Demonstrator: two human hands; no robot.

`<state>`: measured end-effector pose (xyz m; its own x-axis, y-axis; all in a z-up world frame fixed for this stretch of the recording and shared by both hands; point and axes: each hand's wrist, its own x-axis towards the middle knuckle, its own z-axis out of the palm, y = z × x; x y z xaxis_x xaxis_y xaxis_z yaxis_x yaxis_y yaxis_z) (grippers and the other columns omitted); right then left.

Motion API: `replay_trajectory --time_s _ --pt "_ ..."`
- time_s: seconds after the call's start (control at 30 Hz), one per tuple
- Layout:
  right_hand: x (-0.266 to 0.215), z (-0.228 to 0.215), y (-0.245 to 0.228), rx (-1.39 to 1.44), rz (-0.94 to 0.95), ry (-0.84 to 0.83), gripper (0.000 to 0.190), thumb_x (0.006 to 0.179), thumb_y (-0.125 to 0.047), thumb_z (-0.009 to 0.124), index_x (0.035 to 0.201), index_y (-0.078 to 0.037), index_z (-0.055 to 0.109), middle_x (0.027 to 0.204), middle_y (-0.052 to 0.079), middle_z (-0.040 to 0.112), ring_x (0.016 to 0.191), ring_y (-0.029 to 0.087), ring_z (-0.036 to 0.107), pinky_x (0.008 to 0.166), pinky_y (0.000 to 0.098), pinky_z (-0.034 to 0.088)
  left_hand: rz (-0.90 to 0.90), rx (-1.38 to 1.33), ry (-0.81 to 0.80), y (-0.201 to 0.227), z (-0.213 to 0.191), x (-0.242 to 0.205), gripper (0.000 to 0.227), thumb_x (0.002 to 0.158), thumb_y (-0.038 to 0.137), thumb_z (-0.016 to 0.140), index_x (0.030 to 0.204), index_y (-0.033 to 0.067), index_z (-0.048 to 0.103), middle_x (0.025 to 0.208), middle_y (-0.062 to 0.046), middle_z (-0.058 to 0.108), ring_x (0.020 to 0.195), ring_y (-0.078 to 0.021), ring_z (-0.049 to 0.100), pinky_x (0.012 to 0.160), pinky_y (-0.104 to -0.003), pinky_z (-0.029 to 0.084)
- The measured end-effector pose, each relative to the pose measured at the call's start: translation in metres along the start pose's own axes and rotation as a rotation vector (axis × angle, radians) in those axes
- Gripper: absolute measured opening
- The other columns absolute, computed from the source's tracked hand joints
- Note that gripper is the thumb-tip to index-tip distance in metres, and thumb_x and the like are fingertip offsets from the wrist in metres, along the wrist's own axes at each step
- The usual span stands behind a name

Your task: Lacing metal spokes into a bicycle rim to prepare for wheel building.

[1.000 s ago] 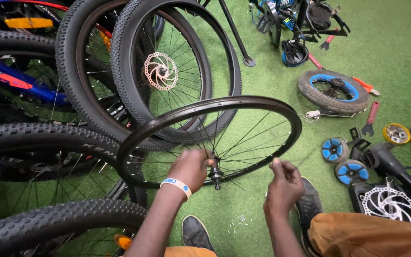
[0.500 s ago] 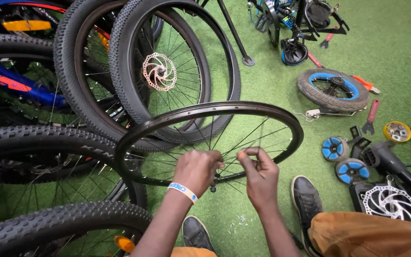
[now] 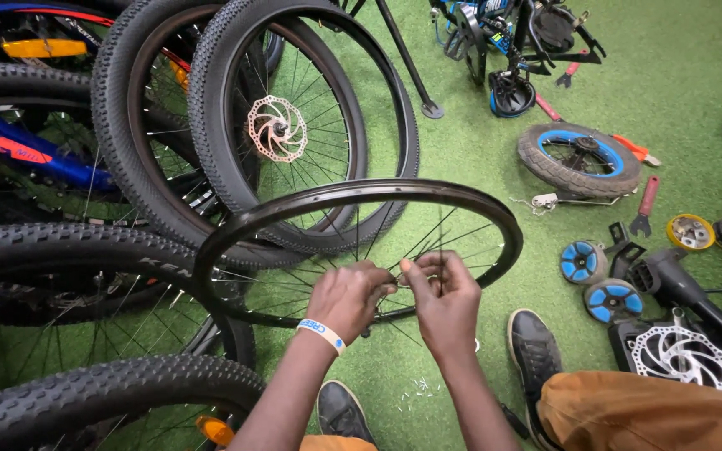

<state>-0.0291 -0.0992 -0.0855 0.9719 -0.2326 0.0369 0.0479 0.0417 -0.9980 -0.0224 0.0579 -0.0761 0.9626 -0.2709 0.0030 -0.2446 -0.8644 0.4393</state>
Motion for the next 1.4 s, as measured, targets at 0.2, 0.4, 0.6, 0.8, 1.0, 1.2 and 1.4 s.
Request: replay_trajectory --time_s 0.2,0.4,0.6,0.8,1.0,1.2,1.4 --pt "0.003 0.001 -0.017 -0.093 -0.030 -0.080 0.011 0.082 -0.006 0.085 0.080 -0.005 0.074 0.062 0.007 0.073 0.042 0.001 0.030 0.041 0.0191 0.024 -0.123 0.032 0.009 0.026 -0.004 0.000 0.027 0.100 0.039 0.050 0.090 0.0222 0.070 0.090 -0.004 0.068 0.074 -0.0382 0.072 0.067 -0.050 0.059" --pt "0.011 -0.017 -0.030 -0.123 -0.112 -0.105 0.007 0.086 -0.011 0.081 0.084 -0.006 0.076 0.066 0.010 0.073 0.046 0.006 0.036 0.045 0.0210 0.031 -0.160 -0.081 0.026 0.033 0.000 -0.004 0.035 0.104 0.035 0.040 0.092 0.0175 0.068 0.097 -0.005 0.066 0.076 -0.0389 0.073 0.070 -0.048 0.059" --pt "0.033 -0.033 -0.086 0.133 -0.197 -0.067 0.045 0.112 -0.029 0.039 0.097 0.000 0.069 0.073 0.014 0.066 0.052 0.009 0.043 0.050 0.0222 0.040 -0.127 -0.163 -0.020 0.020 0.006 -0.004 0.040 0.106 0.037 0.038 0.096 0.0135 0.069 0.103 -0.009 0.068 0.085 -0.0429 0.072 0.073 -0.050 0.057" --pt "0.087 -0.035 -0.141 0.198 -0.123 -0.098 0.045 0.110 -0.039 0.041 0.099 -0.004 0.067 0.082 0.004 0.055 0.069 0.007 0.054 0.066 0.0210 0.055 -0.160 -0.253 -0.026 0.021 0.003 -0.006 0.039 0.107 0.033 0.040 0.107 0.0108 0.072 0.098 -0.010 0.072 0.088 -0.0374 0.074 0.077 -0.045 0.057" --pt "0.119 -0.032 -0.156 0.009 -0.082 -0.192 0.039 0.109 -0.040 0.056 0.091 -0.006 0.062 0.063 0.001 0.046 0.051 0.007 0.049 0.050 0.0239 0.055 -0.141 -0.307 -0.056 0.044 -0.025 -0.020 0.027 0.107 0.024 0.040 0.127 0.0124 0.055 0.097 -0.011 0.078 0.094 -0.0392 0.074 0.085 -0.052 0.056" --pt "0.115 -0.052 -0.139 0.041 0.007 -0.247 0.023 0.101 -0.022 0.075 0.101 -0.008 0.057 0.072 0.007 0.057 0.066 0.013 0.062 0.063 0.0289 0.062 -0.063 -0.281 -0.009 0.035 -0.003 -0.018 0.028 0.106 0.029 0.040 0.125 0.0133 0.054 0.096 -0.010 0.079 0.092 -0.0389 0.075 0.082 -0.053 0.056" --pt "0.120 -0.046 -0.119 0.240 0.128 -0.238 0.020 0.102 -0.034 0.059 0.100 -0.014 0.059 0.079 0.010 0.071 0.105 0.023 0.078 0.090 0.0517 0.064 -0.038 -0.272 0.070 0.033 0.009 -0.007 0.024 0.103 0.033 0.047 0.095 0.0146 0.061 0.081 -0.013 0.075 0.081 -0.0423 0.072 0.071 -0.052 0.055"
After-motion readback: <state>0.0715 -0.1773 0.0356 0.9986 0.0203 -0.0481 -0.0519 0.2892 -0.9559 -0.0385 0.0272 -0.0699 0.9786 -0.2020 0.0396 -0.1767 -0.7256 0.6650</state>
